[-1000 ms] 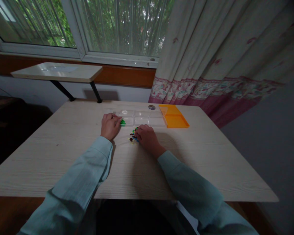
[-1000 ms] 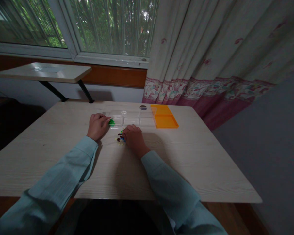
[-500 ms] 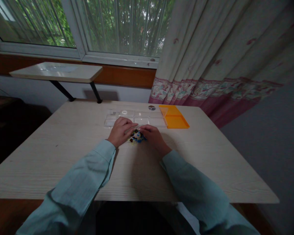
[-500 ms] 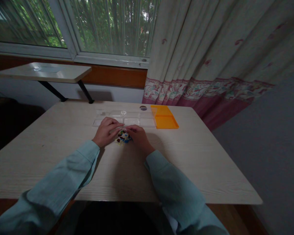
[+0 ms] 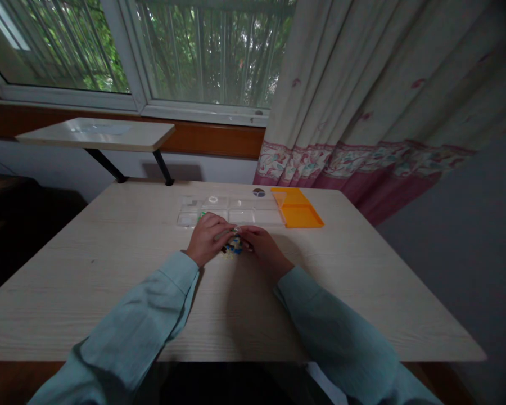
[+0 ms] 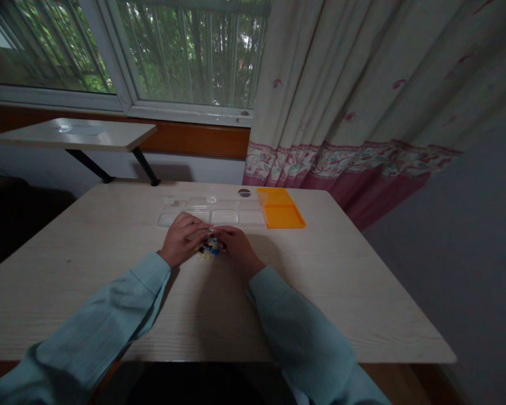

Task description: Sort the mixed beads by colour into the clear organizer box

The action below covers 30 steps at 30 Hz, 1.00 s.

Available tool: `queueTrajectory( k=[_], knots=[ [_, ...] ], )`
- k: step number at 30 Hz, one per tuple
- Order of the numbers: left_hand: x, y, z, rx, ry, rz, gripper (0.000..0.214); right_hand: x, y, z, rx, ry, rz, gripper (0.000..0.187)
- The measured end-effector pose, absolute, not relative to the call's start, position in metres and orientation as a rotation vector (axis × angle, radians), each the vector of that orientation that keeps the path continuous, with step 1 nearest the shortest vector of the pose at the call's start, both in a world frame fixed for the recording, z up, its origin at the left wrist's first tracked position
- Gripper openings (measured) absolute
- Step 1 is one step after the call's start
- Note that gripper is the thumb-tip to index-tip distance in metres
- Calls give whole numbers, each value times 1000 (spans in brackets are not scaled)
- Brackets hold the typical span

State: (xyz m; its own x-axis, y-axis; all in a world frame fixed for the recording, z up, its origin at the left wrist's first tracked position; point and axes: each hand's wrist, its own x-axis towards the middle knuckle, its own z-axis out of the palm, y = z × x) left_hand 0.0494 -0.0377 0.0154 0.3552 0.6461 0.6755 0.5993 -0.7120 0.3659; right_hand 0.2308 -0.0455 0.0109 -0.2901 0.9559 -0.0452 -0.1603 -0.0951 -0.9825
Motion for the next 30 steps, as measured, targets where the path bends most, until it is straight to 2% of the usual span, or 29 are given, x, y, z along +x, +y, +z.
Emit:
queueTrajectory(
  k=[5,11,16,23,30],
  knots=[
    [43,-32,15,2560,1205,1326,20,238,-41,12,-1091,-1376,1406,36],
    [15,-11,8,2360,1605,1402,20,252,-30,5,-1270,-1815,499,18],
    [-1,2,-3,2263,1830,1397,23,244,-31,2,-1406,-2174,99,20],
    [0,4,-8,2277,1881,1342,24,232,-36,11,-1515,-2337,-160,20],
    [0,6,-14,2332,1830,1328,22,232,-34,8,-1536,-2314,-139,19]
  ],
)
